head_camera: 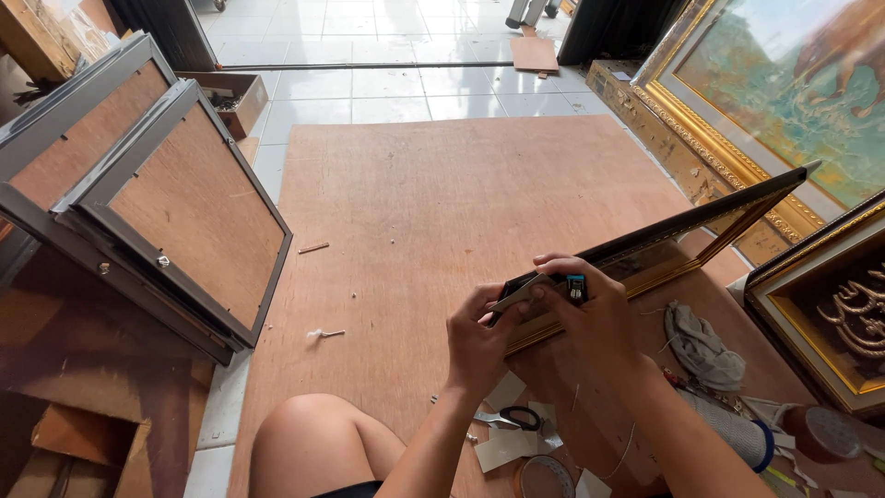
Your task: Attaching and securing protective cardboard corners to a picture frame using a hand tool.
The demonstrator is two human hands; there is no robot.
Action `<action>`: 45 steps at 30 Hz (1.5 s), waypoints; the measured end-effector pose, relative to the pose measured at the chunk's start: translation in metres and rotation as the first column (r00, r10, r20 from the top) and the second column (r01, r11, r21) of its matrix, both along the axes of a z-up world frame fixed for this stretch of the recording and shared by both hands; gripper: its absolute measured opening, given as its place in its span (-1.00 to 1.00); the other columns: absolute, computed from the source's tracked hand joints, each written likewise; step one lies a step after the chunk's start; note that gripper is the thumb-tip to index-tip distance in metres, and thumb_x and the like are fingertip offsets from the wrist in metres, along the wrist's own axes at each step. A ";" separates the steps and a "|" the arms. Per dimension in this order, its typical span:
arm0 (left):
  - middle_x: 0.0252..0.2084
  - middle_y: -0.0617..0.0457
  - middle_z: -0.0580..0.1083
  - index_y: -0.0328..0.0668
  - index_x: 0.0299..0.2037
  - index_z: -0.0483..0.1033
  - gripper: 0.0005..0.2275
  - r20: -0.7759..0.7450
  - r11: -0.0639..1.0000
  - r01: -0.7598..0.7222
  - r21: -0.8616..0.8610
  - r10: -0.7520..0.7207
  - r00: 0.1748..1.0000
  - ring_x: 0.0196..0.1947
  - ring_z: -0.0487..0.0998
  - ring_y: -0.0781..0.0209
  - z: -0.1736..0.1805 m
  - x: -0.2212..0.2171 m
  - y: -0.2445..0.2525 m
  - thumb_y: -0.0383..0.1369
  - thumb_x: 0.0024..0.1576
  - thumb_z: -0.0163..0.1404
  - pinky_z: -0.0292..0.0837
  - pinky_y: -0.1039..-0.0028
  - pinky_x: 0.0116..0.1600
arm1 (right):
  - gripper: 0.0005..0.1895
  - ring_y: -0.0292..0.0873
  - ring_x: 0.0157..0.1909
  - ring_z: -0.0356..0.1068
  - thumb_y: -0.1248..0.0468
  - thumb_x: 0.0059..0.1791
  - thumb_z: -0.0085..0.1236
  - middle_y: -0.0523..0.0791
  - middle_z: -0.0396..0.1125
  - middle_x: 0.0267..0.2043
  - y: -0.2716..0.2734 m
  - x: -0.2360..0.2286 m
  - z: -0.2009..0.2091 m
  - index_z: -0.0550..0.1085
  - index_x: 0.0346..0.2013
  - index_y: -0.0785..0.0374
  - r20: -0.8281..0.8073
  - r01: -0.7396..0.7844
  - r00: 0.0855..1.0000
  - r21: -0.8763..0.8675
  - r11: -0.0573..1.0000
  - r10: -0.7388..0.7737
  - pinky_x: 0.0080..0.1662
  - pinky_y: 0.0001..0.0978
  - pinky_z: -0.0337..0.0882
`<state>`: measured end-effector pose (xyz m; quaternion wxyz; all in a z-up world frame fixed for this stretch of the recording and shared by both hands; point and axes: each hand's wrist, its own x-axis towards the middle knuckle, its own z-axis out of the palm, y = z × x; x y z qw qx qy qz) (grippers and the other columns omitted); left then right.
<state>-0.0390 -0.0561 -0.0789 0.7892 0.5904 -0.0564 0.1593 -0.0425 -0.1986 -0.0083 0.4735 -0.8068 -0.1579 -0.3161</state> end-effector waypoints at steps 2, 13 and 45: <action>-0.33 0.02 0.73 -0.03 -0.12 0.79 -0.81 -0.009 1.000 -0.001 0.001 0.001 1.000 -0.18 0.80 0.27 0.005 -0.001 0.001 -0.35 0.09 0.47 0.80 0.26 -0.03 | -0.78 -0.16 0.04 0.68 0.31 -0.07 0.58 -0.16 0.69 -0.12 0.000 0.003 -0.004 0.70 -0.17 0.09 -0.008 0.019 1.000 0.003 1.000 -0.019 0.13 -0.23 0.57; -0.17 -0.11 0.74 -0.13 0.02 0.71 -0.70 -0.040 0.998 -0.032 -0.049 0.030 0.999 -0.13 0.80 0.14 0.027 -0.007 0.000 -0.48 0.07 0.39 0.76 0.25 0.03 | -0.70 -0.15 0.01 0.68 0.29 -0.10 0.64 -0.18 0.68 -0.15 0.011 0.012 -0.006 0.66 -0.15 0.08 0.001 0.067 0.998 0.045 0.997 -0.067 0.14 -0.25 0.56; -0.35 -0.07 0.76 -0.11 -0.15 0.84 -0.82 -0.069 0.986 -0.144 -0.087 0.138 0.988 -0.26 0.82 0.17 0.019 0.004 0.000 -0.34 0.08 0.47 0.80 0.21 -0.12 | -0.57 -0.22 -0.28 0.56 0.12 0.23 -0.11 -0.33 0.51 0.29 -0.025 0.015 -0.001 0.57 0.34 -0.12 0.500 0.336 0.859 -0.713 0.616 0.111 -0.22 -0.32 0.61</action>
